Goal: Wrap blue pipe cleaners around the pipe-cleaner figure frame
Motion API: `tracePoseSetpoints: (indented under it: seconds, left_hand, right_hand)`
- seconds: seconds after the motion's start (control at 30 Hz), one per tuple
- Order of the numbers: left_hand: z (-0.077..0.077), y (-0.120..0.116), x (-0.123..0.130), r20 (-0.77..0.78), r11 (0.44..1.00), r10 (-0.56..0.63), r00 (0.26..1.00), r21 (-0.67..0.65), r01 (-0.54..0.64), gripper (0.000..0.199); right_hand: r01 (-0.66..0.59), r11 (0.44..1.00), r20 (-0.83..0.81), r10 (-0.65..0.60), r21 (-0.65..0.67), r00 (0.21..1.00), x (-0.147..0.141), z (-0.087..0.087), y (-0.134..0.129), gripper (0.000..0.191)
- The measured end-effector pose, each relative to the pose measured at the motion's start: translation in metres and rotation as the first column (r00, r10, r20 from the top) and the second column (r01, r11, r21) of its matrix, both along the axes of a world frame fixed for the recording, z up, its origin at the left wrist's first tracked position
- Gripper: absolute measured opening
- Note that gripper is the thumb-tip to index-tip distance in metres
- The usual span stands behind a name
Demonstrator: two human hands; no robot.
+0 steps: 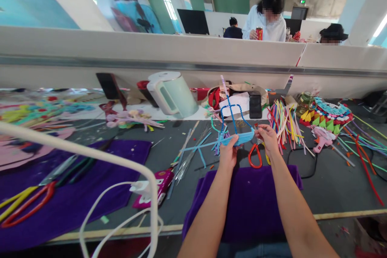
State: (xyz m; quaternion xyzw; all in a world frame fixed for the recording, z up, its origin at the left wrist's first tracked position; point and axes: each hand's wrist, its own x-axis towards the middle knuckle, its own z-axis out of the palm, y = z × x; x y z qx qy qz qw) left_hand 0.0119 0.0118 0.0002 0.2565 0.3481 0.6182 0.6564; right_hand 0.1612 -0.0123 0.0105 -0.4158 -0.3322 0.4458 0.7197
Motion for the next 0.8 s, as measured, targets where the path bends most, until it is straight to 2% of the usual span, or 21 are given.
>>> tracePoseSetpoints:
  seconds: [0.07,0.13,0.3,0.37,0.43,0.57,0.67,0.73,0.8]
  left_hand:
    - [0.002,-0.001,0.001,-0.022,0.999,0.052,0.998,0.005,-0.052,0.035]
    - [0.002,-0.002,0.003,-0.058,0.995,0.101,0.993,0.019,-0.1,0.035]
    - [-0.002,-0.005,0.005,-0.229,0.986,0.136,0.964,0.126,-0.109,0.03]
    - [-0.003,-0.006,0.004,-0.308,0.982,0.128,0.943,0.17,-0.078,0.027]
    - [-0.002,-0.007,0.004,-0.383,0.975,0.134,0.914,0.218,-0.052,0.023]
    - [-0.001,-0.006,0.004,-0.46,0.957,0.158,0.874,0.288,-0.021,0.017]
    - [-0.003,-0.005,0.004,-0.411,0.973,0.11,0.905,0.23,-0.014,0.021]
    - [-0.004,-0.003,0.003,-0.322,0.989,0.054,0.945,0.151,-0.005,0.026]
    - [-0.006,0.0,0.001,-0.216,0.997,-0.016,0.976,0.067,0.031,0.03]
  right_hand:
    - [0.127,0.991,0.163,-0.131,0.038,0.978,0.001,-0.003,0.002,0.022]
    - [0.182,0.98,0.336,-0.197,0.075,0.921,0.0,-0.005,0.003,0.022]
    - [0.254,0.966,0.656,-0.219,0.042,0.723,-0.006,-0.007,-0.001,0.024]
    - [0.297,0.954,0.726,-0.234,0.043,0.646,-0.006,-0.007,-0.003,0.024]
    - [0.307,0.95,0.752,-0.247,0.062,0.611,-0.004,-0.008,-0.003,0.024]
    - [0.268,0.961,0.748,-0.229,0.07,0.623,0.003,-0.011,-0.001,0.02]
    - [0.212,0.976,0.743,-0.173,0.043,0.647,0.008,-0.013,0.001,0.021]
    - [0.137,0.99,0.688,-0.115,0.023,0.717,0.008,-0.012,0.001,0.023]
    - [0.031,0.999,0.561,-0.031,0.01,0.827,0.007,-0.01,0.0,0.025]
